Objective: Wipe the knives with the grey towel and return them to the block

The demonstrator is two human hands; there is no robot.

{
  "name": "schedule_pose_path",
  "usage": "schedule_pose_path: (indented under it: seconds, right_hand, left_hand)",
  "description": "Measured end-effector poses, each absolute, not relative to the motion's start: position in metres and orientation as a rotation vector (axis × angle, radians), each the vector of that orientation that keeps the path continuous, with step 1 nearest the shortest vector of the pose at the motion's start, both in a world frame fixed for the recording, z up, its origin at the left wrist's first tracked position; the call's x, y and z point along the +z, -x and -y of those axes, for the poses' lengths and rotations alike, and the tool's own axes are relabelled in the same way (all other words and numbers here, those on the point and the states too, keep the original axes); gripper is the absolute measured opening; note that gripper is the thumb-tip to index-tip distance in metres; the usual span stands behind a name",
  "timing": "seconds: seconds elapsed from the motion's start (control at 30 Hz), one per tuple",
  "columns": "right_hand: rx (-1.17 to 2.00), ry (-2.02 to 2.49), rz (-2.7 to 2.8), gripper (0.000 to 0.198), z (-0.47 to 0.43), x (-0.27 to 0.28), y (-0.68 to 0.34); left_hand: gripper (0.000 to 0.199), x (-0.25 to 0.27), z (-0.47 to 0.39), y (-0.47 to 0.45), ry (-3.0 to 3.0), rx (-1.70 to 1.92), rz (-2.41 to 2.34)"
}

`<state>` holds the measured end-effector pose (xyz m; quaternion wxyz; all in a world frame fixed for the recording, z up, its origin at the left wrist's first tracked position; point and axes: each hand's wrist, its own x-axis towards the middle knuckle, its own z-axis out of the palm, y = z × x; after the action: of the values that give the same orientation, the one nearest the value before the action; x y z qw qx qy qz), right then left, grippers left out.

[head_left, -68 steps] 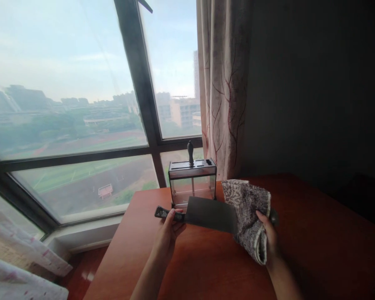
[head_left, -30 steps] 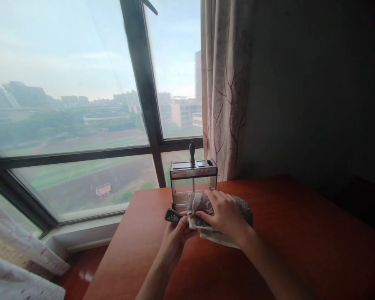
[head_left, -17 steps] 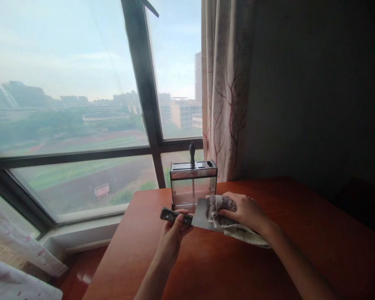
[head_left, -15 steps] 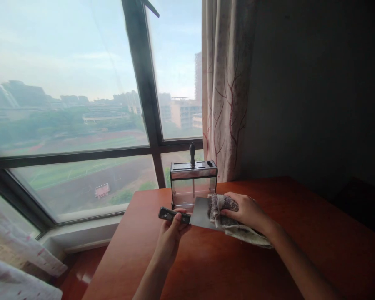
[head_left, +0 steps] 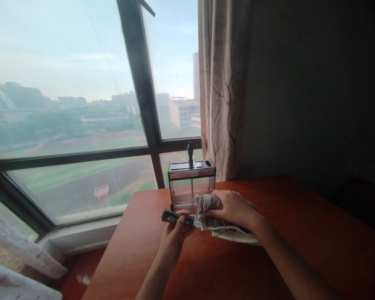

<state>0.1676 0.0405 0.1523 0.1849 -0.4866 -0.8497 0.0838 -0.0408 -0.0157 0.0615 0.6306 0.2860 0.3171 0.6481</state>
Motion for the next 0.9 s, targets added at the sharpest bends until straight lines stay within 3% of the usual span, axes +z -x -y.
schedule_pose_path:
  seconds: [0.57,0.9]
  right_hand:
    - [0.328,1.451,2.417,0.043,-0.046,0.145,-0.211]
    - [0.346,1.343,2.523,0.045,-0.044,0.151,-0.171]
  left_hand:
    - [0.029,0.057,0.010,0.054,-0.614,1.489,-0.686]
    - [0.030,0.057,0.014,0.042,-0.694,1.425,-0.744]
